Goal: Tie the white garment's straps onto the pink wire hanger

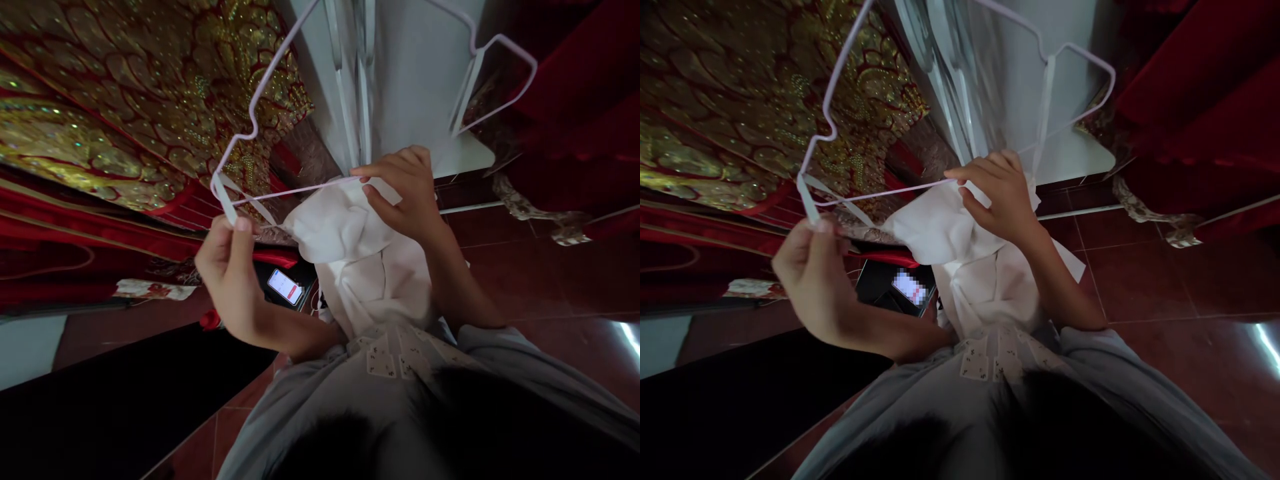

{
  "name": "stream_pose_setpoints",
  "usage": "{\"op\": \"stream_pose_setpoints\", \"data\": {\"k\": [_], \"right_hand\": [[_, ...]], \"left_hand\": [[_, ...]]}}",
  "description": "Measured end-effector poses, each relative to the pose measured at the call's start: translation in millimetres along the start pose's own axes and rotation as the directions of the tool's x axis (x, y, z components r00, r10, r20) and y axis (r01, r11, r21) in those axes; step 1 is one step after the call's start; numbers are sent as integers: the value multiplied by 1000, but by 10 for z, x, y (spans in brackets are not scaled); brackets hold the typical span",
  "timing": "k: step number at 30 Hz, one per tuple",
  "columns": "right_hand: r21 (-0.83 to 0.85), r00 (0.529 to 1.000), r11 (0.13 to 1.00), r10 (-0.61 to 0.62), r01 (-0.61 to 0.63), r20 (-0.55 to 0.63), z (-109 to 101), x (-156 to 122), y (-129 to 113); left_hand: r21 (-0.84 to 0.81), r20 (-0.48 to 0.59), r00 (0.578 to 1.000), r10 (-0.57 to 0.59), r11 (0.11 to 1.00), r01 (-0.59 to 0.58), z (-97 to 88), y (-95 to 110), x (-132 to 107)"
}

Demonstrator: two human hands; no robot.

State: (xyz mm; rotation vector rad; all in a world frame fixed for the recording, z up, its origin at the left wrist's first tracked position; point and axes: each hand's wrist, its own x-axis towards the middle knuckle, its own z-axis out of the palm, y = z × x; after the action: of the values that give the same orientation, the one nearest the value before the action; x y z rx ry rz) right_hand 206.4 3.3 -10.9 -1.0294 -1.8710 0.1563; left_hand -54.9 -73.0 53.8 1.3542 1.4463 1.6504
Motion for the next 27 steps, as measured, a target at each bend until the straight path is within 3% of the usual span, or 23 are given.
{"op": "stream_pose_setpoints", "data": {"k": [3,7,11,13,14,15,17,18,20,24,26,27], "right_hand": [[13,1000,1000,-5,5,2,-29,-7,-5],[-1,999,999,-37,37,-13,-55,-35,-14],[-24,999,999,-44,44,7,-82,-47,-37],[-38,999,998,-49,49,10,-96,-43,-45],[-45,998,997,-58,58,3,-101,-40,-47],[-48,998,996,-69,69,-7,-103,-37,-49],[-41,997,996,-81,80,-19,-105,-33,-62],[-34,997,997,-75,75,-19,-106,-32,-78],[-19,999,999,-45,44,-10,-110,-33,-131],[42,998,998,-39,42,-51,-128,-51,-236],[103,961,991,-58,89,-271,-135,-76,-206],[128,907,987,-31,93,-420,-138,-92,-158]], "left_hand": [[-204,-140,982,129,966,-156,34,148,62],[-299,-300,954,13,948,-107,138,93,137],[-288,-636,771,-32,937,-199,187,-177,172],[-315,-665,740,-97,936,-160,190,-355,213],[-296,-654,752,-88,944,-147,198,-439,235],[-280,-581,811,-70,953,-119,218,-510,254],[-314,-338,939,-70,948,-43,307,-589,263],[-329,-200,977,-71,944,1,378,-587,249],[-341,0,997,-72,938,68,552,-507,185],[-366,-40,998,-52,930,33,827,-232,42],[-394,-40,998,-42,919,23,860,-151,18],[-394,-30,999,-40,919,24,856,-132,18]]}}
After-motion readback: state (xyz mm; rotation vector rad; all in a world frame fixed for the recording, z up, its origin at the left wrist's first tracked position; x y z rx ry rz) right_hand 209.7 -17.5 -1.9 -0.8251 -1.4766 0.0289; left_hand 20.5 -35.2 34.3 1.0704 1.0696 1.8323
